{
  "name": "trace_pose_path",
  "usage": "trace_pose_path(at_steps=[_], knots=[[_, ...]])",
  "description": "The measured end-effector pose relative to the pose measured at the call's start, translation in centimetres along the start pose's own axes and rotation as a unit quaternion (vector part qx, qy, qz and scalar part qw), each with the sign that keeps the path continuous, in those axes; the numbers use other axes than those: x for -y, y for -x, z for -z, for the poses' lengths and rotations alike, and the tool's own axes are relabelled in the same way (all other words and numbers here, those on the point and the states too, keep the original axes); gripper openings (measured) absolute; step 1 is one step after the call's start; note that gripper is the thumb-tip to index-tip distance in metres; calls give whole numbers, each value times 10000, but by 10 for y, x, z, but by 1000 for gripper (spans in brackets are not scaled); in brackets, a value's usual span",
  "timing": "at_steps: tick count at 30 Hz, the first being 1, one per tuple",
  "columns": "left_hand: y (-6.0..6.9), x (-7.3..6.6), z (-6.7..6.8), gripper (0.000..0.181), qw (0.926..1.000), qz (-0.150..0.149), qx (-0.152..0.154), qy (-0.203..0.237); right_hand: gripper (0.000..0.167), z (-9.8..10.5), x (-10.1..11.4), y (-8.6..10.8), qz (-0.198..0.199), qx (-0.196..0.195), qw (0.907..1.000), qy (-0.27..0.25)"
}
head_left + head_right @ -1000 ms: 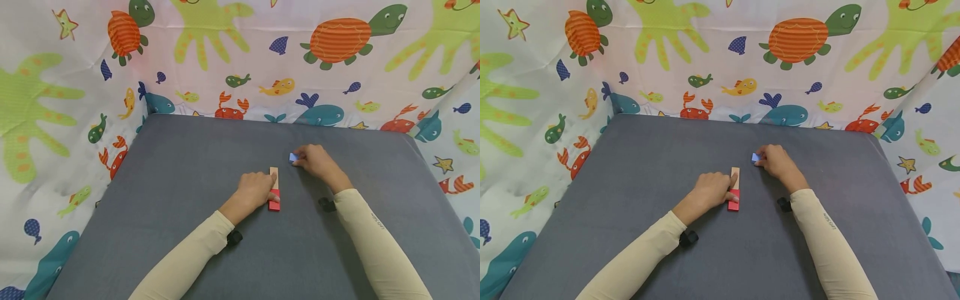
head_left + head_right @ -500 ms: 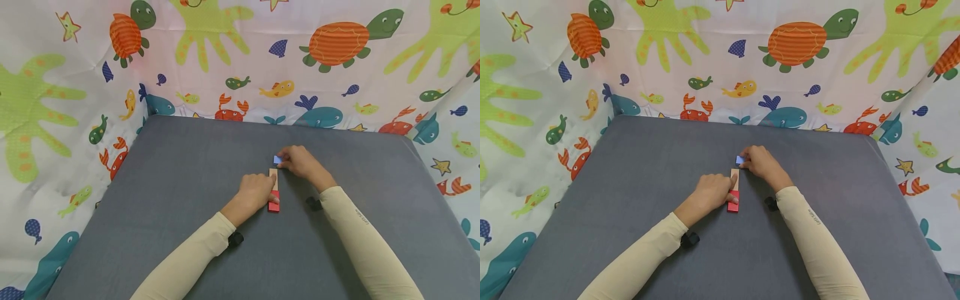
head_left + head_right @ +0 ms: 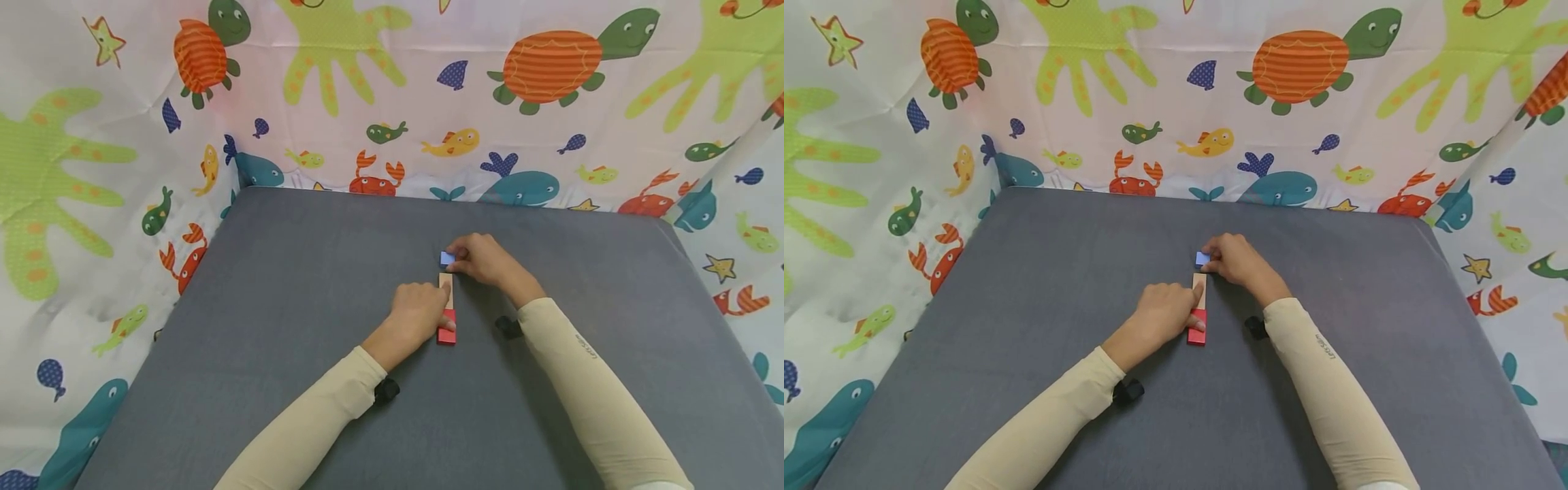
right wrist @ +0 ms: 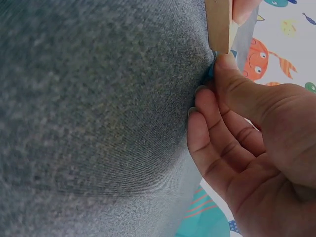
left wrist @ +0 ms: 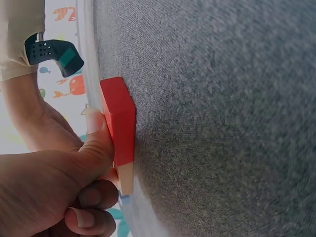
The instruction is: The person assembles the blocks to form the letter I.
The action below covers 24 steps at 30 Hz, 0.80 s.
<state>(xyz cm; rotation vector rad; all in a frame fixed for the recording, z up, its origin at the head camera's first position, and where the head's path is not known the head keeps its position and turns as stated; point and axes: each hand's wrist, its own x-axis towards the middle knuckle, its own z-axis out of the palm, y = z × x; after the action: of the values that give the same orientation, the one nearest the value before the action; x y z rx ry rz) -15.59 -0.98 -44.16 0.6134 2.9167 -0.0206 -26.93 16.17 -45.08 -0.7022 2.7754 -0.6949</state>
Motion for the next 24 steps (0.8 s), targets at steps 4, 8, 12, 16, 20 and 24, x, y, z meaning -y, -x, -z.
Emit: trace_pose_path(at_steps=[4, 8, 12, 16, 20, 24], knots=[[2, 1, -1, 84, 9999, 50, -97, -50, 37, -1, 1, -2, 111, 31, 9999, -66], [3, 0, 0, 84, 9999, 57, -100, -14, 37, -1, 0, -3, 162, 40, 9999, -37], [3, -1, 0, 83, 10000, 27, -75, 33, 37, -1, -2, 0, 75, -2, 10000, -27], [4, -2, 0, 83, 10000, 79, 25, 36, 39, -2, -4, 2, 40, 102, 9999, -121], [5, -1, 0, 83, 9999, 89, 86, 118, 43, -4, -5, 4, -35, 178, 9998, -123], [4, 1, -1, 83, 9996, 87, 149, 221, 46, -5, -6, 5, -103, 210, 9996, -157]])
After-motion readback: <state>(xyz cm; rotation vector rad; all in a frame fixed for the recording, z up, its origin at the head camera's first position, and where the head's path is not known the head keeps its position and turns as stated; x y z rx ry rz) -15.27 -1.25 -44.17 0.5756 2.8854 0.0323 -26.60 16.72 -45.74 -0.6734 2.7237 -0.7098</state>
